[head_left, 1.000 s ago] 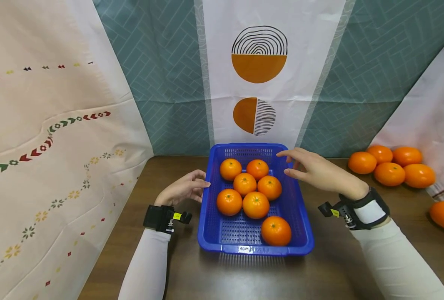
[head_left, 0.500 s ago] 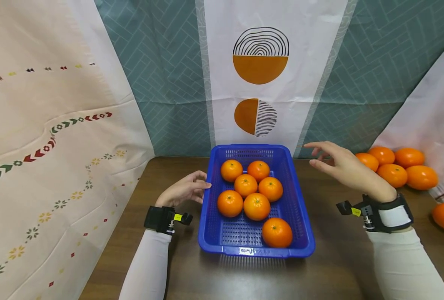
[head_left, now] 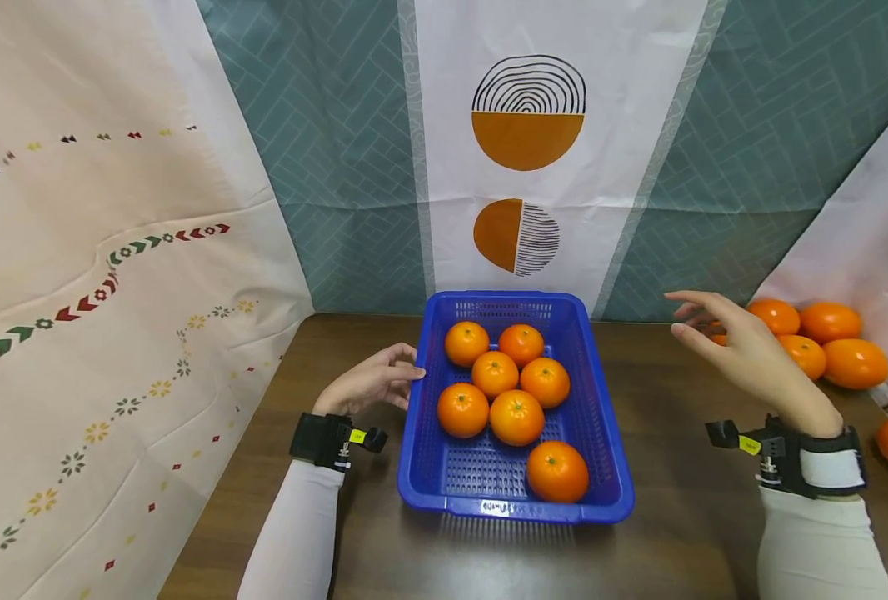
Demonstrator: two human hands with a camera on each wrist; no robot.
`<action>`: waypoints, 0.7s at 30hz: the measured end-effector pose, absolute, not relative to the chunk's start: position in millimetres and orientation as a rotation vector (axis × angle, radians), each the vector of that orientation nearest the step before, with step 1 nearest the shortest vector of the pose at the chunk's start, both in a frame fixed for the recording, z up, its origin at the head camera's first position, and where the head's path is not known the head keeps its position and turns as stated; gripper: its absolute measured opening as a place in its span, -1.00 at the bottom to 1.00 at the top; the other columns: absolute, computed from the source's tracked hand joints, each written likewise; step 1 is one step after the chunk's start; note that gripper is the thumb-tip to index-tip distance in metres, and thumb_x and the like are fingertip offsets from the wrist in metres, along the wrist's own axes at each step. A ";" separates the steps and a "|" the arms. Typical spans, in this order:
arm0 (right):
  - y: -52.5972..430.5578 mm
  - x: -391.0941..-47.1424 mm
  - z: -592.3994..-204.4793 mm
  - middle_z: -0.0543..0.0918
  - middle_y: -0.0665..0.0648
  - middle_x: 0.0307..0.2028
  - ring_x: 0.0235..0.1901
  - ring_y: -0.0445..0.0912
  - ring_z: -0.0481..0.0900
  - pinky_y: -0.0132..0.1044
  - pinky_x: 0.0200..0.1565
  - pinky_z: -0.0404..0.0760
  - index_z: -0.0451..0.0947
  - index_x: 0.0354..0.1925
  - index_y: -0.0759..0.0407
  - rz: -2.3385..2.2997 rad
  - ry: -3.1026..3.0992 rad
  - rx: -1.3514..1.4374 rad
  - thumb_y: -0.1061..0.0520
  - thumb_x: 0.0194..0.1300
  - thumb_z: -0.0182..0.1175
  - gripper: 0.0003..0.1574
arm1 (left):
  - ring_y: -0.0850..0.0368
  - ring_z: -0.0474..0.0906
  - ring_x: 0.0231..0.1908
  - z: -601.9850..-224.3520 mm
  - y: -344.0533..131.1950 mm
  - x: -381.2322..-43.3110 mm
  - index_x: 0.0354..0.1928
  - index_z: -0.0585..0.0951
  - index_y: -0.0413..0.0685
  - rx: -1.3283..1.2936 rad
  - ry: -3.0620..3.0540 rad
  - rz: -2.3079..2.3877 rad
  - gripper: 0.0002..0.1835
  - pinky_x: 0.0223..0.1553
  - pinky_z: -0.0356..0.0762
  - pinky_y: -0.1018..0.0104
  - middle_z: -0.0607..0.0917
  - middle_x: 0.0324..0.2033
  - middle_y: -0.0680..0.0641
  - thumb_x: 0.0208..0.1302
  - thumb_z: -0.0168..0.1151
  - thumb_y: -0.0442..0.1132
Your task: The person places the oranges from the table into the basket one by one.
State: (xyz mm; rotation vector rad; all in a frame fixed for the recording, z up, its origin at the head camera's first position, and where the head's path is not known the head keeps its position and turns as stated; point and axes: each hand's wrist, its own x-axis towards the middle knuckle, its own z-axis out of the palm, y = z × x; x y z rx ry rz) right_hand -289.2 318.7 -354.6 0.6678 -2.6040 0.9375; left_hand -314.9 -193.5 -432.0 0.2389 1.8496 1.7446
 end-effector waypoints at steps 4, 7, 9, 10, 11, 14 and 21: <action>333.6 -283.1 -360.4 0.59 0.20 -0.04 -0.13 -0.57 0.40 -0.83 -0.02 0.29 0.45 0.39 0.24 0.960 -2.607 0.607 0.28 0.46 0.27 -0.43 | 0.02 0.72 -0.33 -430.2 -187.8 -317.3 0.23 0.30 -0.22 0.265 1.857 1.731 -0.63 -0.23 0.79 0.15 0.69 -0.20 -0.16 0.53 0.15 -0.29; 343.6 -280.2 -362.6 0.58 0.21 -0.03 -0.12 -0.58 0.40 -0.83 -0.03 0.30 0.44 0.39 0.23 0.970 -2.617 0.560 0.28 0.47 0.27 -0.42 | 0.01 0.72 -0.32 -432.1 -184.7 -319.1 0.22 0.30 -0.22 0.274 1.851 1.726 -0.63 -0.22 0.79 0.15 0.68 -0.18 -0.17 0.53 0.15 -0.28; 350.2 -279.5 -363.8 0.58 0.22 -0.04 -0.12 -0.58 0.39 -0.82 -0.05 0.32 0.44 0.39 0.23 0.965 -2.628 0.535 0.28 0.47 0.26 -0.42 | 0.01 0.72 -0.32 -434.0 -183.7 -319.4 0.22 0.31 -0.22 0.274 1.846 1.725 -0.64 -0.22 0.79 0.15 0.67 -0.18 -0.17 0.53 0.16 -0.28; 353.6 -279.4 -364.2 0.58 0.21 -0.04 -0.13 -0.58 0.39 -0.82 -0.06 0.33 0.44 0.39 0.23 0.959 -2.633 0.520 0.27 0.47 0.26 -0.42 | 0.01 0.72 -0.32 -434.9 -184.1 -319.1 0.21 0.31 -0.21 0.276 1.847 1.722 -0.64 -0.22 0.79 0.14 0.67 -0.17 -0.17 0.54 0.15 -0.28; 357.0 -279.2 -364.4 0.58 0.22 -0.04 -0.14 -0.59 0.39 -0.81 -0.08 0.34 0.44 0.39 0.23 0.949 -2.638 0.503 0.27 0.48 0.26 -0.43 | 0.01 0.72 -0.33 -435.7 -184.9 -318.6 0.21 0.31 -0.21 0.274 1.845 1.722 -0.65 -0.22 0.79 0.14 0.66 -0.17 -0.17 0.54 0.15 -0.28; 368.6 -279.4 -365.5 0.58 0.27 -0.05 -0.18 -0.62 0.37 -0.79 -0.13 0.35 0.45 0.37 0.26 0.925 -2.642 0.445 0.24 0.50 0.24 -0.47 | 0.02 0.72 -0.34 -436.7 -189.4 -316.0 0.20 0.31 -0.21 0.266 1.850 1.720 -0.68 -0.23 0.79 0.16 0.66 -0.19 -0.17 0.55 0.13 -0.30; 403.1 -272.2 -366.7 0.59 0.02 -0.04 -0.15 -0.60 0.37 -0.80 -0.14 0.29 0.47 0.34 0.27 0.953 -2.596 0.303 0.19 0.52 0.21 -0.51 | 0.01 0.73 -0.33 -435.1 -192.7 -317.0 0.21 0.29 -0.22 0.264 1.861 1.716 -0.66 -0.23 0.79 0.15 0.66 -0.17 -0.18 0.55 0.13 -0.30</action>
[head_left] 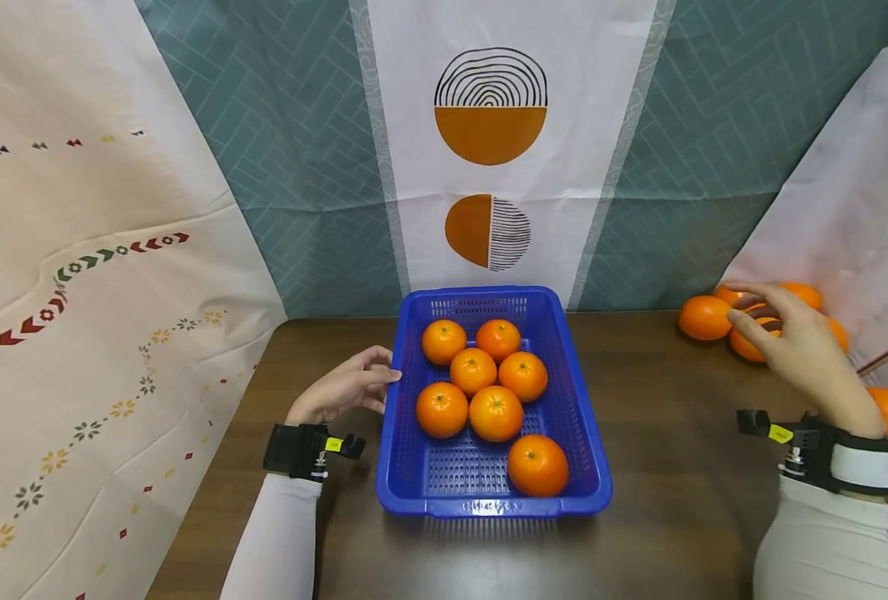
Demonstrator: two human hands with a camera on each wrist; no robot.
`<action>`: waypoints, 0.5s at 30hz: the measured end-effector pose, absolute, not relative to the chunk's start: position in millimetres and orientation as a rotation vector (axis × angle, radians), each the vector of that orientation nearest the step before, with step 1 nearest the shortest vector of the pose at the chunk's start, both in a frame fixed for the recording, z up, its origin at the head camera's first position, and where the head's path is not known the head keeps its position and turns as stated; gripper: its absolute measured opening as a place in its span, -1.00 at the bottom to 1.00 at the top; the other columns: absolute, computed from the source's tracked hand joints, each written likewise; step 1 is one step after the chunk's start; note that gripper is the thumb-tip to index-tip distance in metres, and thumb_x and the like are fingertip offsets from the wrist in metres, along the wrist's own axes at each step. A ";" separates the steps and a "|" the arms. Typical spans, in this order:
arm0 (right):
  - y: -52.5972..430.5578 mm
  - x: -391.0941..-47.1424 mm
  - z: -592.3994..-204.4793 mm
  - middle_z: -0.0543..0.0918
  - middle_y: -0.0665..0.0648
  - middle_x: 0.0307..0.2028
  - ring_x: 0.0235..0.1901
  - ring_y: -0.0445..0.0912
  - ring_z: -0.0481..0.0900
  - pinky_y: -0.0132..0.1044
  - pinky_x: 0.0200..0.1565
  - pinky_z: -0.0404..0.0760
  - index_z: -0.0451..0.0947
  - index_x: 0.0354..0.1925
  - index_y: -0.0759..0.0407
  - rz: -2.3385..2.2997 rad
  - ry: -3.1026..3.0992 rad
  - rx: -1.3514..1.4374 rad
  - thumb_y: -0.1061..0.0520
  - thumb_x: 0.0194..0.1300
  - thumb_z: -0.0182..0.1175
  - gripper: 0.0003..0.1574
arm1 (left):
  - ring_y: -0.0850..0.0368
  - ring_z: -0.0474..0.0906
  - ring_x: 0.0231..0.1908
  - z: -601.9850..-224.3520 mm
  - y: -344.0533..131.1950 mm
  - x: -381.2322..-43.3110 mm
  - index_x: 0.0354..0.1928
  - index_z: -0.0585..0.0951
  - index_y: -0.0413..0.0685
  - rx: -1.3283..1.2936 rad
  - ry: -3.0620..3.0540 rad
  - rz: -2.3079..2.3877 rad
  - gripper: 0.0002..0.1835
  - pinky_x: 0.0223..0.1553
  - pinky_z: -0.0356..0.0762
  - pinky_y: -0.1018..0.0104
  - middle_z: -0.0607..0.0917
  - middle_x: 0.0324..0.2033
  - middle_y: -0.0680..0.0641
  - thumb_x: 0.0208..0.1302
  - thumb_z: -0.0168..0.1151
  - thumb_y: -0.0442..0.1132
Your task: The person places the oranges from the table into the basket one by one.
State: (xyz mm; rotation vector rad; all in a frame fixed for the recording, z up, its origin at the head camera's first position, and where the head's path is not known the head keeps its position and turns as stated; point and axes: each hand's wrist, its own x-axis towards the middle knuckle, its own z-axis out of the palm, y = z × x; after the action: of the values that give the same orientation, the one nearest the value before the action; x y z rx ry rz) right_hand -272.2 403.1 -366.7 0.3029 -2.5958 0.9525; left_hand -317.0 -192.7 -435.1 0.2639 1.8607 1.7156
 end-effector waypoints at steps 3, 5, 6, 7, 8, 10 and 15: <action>413.0 -268.2 -367.5 0.47 -0.35 -0.09 -0.12 -0.58 0.36 -0.80 -0.13 0.26 0.47 0.32 0.29 0.966 -2.572 0.237 0.18 0.52 0.20 -0.52 | -0.01 0.74 -0.31 -433.6 -193.1 -318.1 0.23 0.29 -0.24 0.256 1.863 1.713 -0.63 -0.21 0.79 0.12 0.67 -0.16 -0.18 0.54 0.14 -0.29; 420.1 -264.1 -368.1 0.41 -0.49 -0.10 -0.11 -0.58 0.34 -0.80 -0.14 0.25 0.46 0.31 0.31 0.987 -2.560 0.199 0.18 0.53 0.18 -0.53 | -0.01 0.74 -0.31 -432.5 -192.5 -319.3 0.23 0.29 -0.25 0.261 1.863 1.708 -0.62 -0.20 0.79 0.12 0.67 -0.16 -0.18 0.54 0.14 -0.28; 423.4 -261.9 -368.3 0.40 -0.52 -0.11 -0.12 -0.60 0.34 -0.81 -0.14 0.24 0.46 0.31 0.31 0.992 -2.556 0.180 0.18 0.54 0.17 -0.54 | 0.00 0.74 -0.31 -432.0 -192.2 -319.9 0.23 0.28 -0.26 0.265 1.864 1.706 -0.62 -0.20 0.79 0.12 0.67 -0.16 -0.18 0.54 0.14 -0.28; 426.2 -259.9 -368.2 0.40 -0.54 -0.13 -0.14 -0.62 0.34 -0.82 -0.15 0.24 0.46 0.30 0.31 0.991 -2.552 0.153 0.18 0.54 0.17 -0.54 | 0.00 0.74 -0.31 -431.5 -192.1 -320.5 0.24 0.28 -0.26 0.269 1.864 1.706 -0.61 -0.20 0.79 0.13 0.67 -0.16 -0.18 0.54 0.14 -0.28; 429.2 -258.2 -368.2 0.40 -0.53 -0.14 -0.16 -0.63 0.33 -0.82 -0.17 0.24 0.46 0.31 0.31 0.978 -2.560 0.122 0.17 0.54 0.16 -0.54 | 0.00 0.74 -0.32 -431.1 -192.1 -320.9 0.24 0.28 -0.25 0.272 1.865 1.705 -0.61 -0.21 0.79 0.13 0.67 -0.16 -0.18 0.54 0.14 -0.28; 433.2 -255.5 -367.7 0.58 -0.28 -0.09 -0.17 -0.53 0.41 -0.71 -0.22 0.28 0.44 0.32 0.34 0.921 -2.594 0.049 0.15 0.57 0.13 -0.53 | 0.01 0.74 -0.32 -430.6 -192.6 -321.4 0.24 0.28 -0.24 0.278 1.863 1.706 -0.62 -0.21 0.79 0.15 0.67 -0.16 -0.18 0.54 0.13 -0.28; 442.3 -254.8 -367.0 0.35 0.69 0.17 0.16 0.43 0.37 0.11 0.09 0.37 0.36 0.29 0.51 0.746 -2.655 -0.189 0.18 0.55 0.02 -0.49 | 0.02 0.73 -0.33 -431.2 -197.5 -319.7 0.21 0.30 -0.19 0.273 1.848 1.722 -0.67 -0.22 0.79 0.14 0.68 -0.19 -0.16 0.55 0.12 -0.30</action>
State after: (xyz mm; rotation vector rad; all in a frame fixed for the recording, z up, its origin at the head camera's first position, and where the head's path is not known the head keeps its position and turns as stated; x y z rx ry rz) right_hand -254.8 442.3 -367.0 -0.1893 -2.6551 0.7461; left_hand -319.7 -197.5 -431.2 0.2733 1.8479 1.7217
